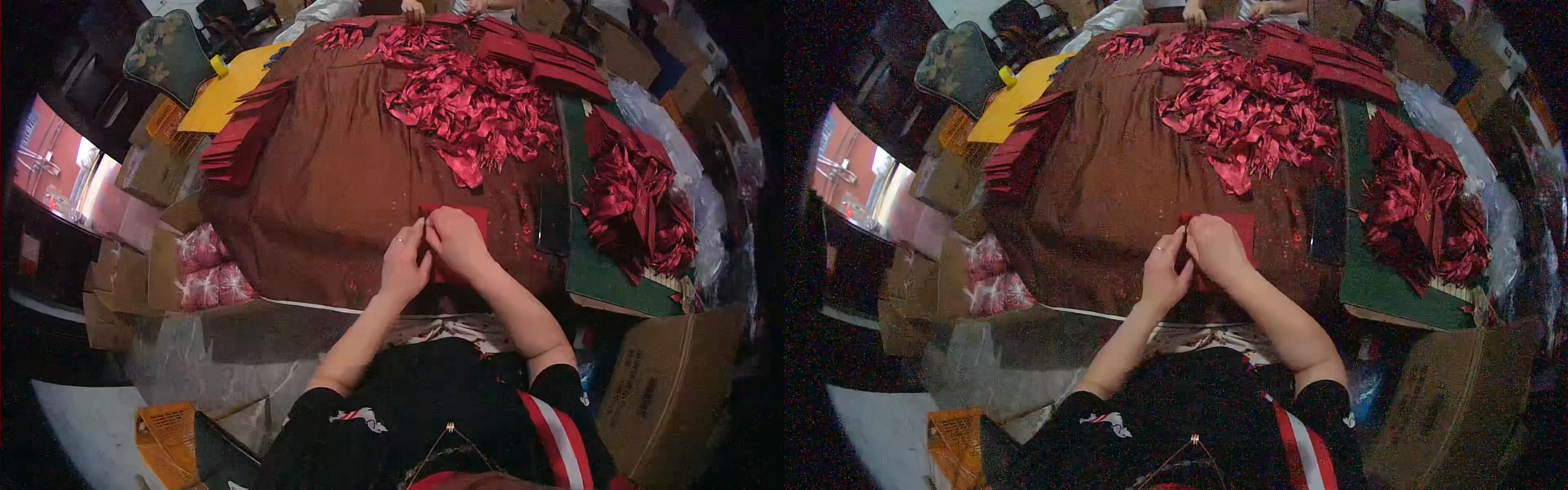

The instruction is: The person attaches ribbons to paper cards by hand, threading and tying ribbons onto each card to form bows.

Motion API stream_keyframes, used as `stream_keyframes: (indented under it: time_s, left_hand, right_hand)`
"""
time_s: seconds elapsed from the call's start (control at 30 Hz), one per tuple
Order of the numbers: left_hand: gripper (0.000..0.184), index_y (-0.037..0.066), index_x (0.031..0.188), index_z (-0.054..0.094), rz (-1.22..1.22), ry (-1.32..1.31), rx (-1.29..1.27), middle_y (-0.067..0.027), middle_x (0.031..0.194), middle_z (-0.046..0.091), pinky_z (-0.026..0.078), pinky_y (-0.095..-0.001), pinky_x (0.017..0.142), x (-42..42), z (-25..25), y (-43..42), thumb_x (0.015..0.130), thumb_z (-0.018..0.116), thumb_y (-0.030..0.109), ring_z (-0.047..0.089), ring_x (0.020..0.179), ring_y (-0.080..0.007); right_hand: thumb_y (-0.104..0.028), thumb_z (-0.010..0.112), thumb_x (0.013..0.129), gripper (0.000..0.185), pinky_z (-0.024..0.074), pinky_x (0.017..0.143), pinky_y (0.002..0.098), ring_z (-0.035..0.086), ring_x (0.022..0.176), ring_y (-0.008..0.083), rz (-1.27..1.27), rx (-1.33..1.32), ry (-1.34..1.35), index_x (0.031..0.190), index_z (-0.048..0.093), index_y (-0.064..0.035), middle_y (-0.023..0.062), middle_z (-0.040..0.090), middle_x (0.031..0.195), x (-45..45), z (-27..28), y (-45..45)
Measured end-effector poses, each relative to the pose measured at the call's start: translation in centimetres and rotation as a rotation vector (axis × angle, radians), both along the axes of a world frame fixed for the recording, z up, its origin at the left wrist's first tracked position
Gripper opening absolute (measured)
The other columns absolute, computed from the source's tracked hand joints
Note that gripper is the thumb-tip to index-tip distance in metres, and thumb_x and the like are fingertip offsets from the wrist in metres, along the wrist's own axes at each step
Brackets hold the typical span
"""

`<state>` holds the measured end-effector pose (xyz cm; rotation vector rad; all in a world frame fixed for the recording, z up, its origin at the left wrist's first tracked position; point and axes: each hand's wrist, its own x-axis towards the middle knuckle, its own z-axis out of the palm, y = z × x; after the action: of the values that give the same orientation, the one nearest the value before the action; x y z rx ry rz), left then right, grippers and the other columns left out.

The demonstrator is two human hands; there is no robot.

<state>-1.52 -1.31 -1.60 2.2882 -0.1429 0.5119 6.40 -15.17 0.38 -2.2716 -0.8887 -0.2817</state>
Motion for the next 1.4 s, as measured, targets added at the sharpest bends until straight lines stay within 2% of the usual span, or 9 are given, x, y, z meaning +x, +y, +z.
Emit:
stream_keyframes:
  time_s: [0.4,0.5,0.7,0.87,1.03,1.07,1.17,1.23,1.4]
  left_hand:
    - [0.038,0.003,0.123,0.066,-0.186,0.175,-0.381,-0.0159,0.11,0.062,0.05,-0.0349,0.089,3.0,-1.5,3.3,0.085,0.064,0.006,0.063,0.103,-0.0301]
    - [0.019,0.003,0.101,0.071,-0.027,0.159,-0.192,-0.0124,0.101,0.061,0.053,-0.0378,0.08,3.3,-0.2,2.8,0.083,0.068,0.006,0.064,0.094,-0.0286]
    - [0.022,0.007,0.096,0.07,-0.064,-0.11,0.238,-0.0093,0.102,0.064,0.054,-0.041,0.077,5.4,0.4,4.0,0.076,0.066,0.002,0.065,0.091,-0.0326]
    - [0.011,0.006,0.091,0.066,-0.033,-0.096,0.436,-0.0126,0.102,0.063,0.054,-0.0463,0.076,8.6,0.4,5.7,0.085,0.057,0.007,0.065,0.092,-0.0357]
    - [0.016,0.002,0.095,0.067,0.24,-0.076,0.449,-0.0131,0.1,0.062,0.053,-0.0461,0.08,10.7,2.1,11.8,0.089,0.053,0.005,0.063,0.095,-0.0372]
    - [0.026,0.003,0.113,0.065,0.186,0.061,0.233,-0.0148,0.107,0.061,0.052,-0.0455,0.087,11.1,1.4,12.1,0.088,0.058,0.004,0.06,0.103,-0.0373]
    - [0.062,0.006,0.14,0.046,0.298,-0.109,0.536,-0.0205,0.122,0.055,0.046,-0.0489,0.096,8.3,2.1,8.7,0.084,0.07,0.012,0.053,0.111,-0.0419]
    - [0.056,0.006,0.135,0.052,0.161,-0.179,0.359,-0.0199,0.121,0.055,0.046,-0.0491,0.094,5.5,2.2,5.8,0.084,0.072,0.019,0.053,0.111,-0.0408]
    - [0.055,0.007,0.123,0.064,0.157,0.094,0.295,-0.0158,0.116,0.056,0.046,-0.0465,0.093,2.8,-0.4,2.7,0.081,0.078,0.041,0.052,0.11,-0.0367]
  right_hand:
    - [-0.005,0.071,0.084,0.018,0.0551,0.077,0.0364,0.07,0.087,0.0285,-0.01,0.257,0.181,0.101,0.065,-0.0023,0.0143,0.069,0.094,0.2,-0.9,-1.5]
    - [-0.004,0.071,0.083,0.025,0.0552,0.076,0.0345,0.071,0.088,0.0252,-0.061,0.326,0.313,0.105,0.061,-0.0026,0.0139,0.069,0.092,-0.1,-1.1,-0.5]
    - [-0.012,0.077,0.08,0.042,0.0555,0.083,0.0365,0.07,0.099,0.0265,-0.048,0.164,0.256,0.117,0.057,-0.0063,0.0101,0.072,0.103,0.4,0.2,-1.4]
    - [-0.015,0.077,0.079,0.047,0.0512,0.092,0.0392,0.066,0.105,0.0303,-0.056,0.117,0.215,0.121,0.058,-0.0075,0.0107,0.071,0.106,2.5,-1.7,-1.5]
    - [-0.013,0.079,0.075,0.05,0.0518,0.089,0.0398,0.067,0.101,0.0291,-0.095,0.094,0.181,0.12,0.058,-0.0067,0.0104,0.071,0.104,4.8,-1.7,-1.1]
    - [-0.013,0.079,0.074,0.05,0.0519,0.089,0.0397,0.067,0.1,0.0293,-0.092,0.112,0.162,0.119,0.059,-0.0065,0.0105,0.071,0.103,5.1,-2.1,-0.8]
    - [-0.011,0.077,0.079,0.05,0.0521,0.092,0.0355,0.067,0.105,0.0237,0.012,0.245,0.307,0.125,0.058,-0.0057,0.0103,0.07,0.111,5.5,-1.2,-1.2]
    - [-0.007,0.072,0.087,0.043,0.0512,0.095,0.0324,0.064,0.111,0.0186,0.081,0.393,0.432,0.128,0.059,-0.004,0.0101,0.068,0.12,5.7,-1.0,-2.8]
    - [0.003,0.069,0.075,0.036,0.0515,0.092,0.0384,0.063,0.106,0.0278,0.06,0.077,-0.208,0.109,0.069,-0.0093,0.0076,0.069,0.113,3.9,3.0,-9.4]
